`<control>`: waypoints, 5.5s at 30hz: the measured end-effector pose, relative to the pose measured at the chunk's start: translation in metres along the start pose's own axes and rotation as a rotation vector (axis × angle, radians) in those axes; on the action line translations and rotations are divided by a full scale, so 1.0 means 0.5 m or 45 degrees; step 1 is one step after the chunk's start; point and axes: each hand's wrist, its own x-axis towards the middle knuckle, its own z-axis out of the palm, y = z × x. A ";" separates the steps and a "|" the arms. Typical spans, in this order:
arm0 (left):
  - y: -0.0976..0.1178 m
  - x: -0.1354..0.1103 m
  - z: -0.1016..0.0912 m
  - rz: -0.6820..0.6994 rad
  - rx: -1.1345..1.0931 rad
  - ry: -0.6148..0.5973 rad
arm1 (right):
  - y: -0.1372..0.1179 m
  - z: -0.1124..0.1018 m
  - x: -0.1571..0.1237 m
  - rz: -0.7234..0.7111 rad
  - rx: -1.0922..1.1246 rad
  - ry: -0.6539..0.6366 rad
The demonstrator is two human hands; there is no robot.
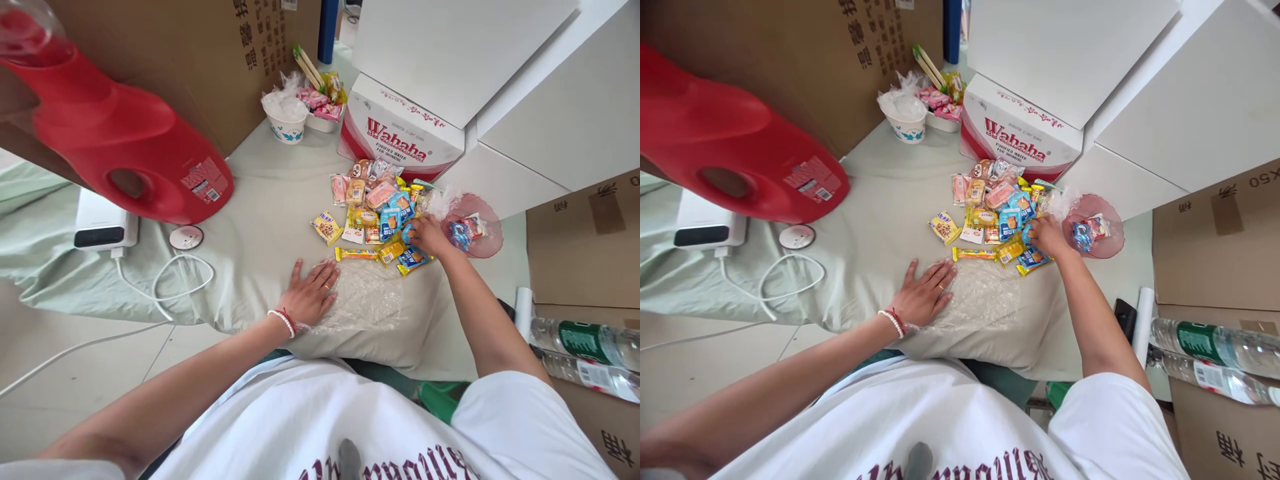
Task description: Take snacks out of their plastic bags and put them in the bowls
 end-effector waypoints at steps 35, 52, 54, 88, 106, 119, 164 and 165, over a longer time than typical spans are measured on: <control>-0.002 -0.002 -0.001 0.012 0.042 0.006 | 0.034 -0.094 -0.241 0.025 0.305 -0.159; 0.017 -0.008 -0.001 0.022 0.107 0.126 | -0.089 -0.093 -0.243 0.058 0.214 -0.127; 0.028 -0.012 0.002 0.037 0.091 0.130 | -0.100 -0.092 -0.311 0.179 0.280 -0.009; 0.038 0.000 0.007 0.104 0.070 0.013 | -0.481 0.087 -0.317 -0.291 0.052 0.200; 0.010 0.002 -0.015 0.061 0.089 -0.030 | -0.469 0.129 -0.328 -0.345 0.320 0.229; -0.062 -0.114 -0.096 0.655 -0.222 -0.339 | -0.435 0.142 -0.576 -0.287 0.508 0.301; -0.012 -0.049 0.013 -0.215 -0.501 0.391 | -0.497 0.044 -0.340 -0.279 0.305 -0.334; -0.017 -0.045 0.007 -0.334 -0.425 0.442 | -0.502 0.044 -0.340 -0.268 0.290 -0.340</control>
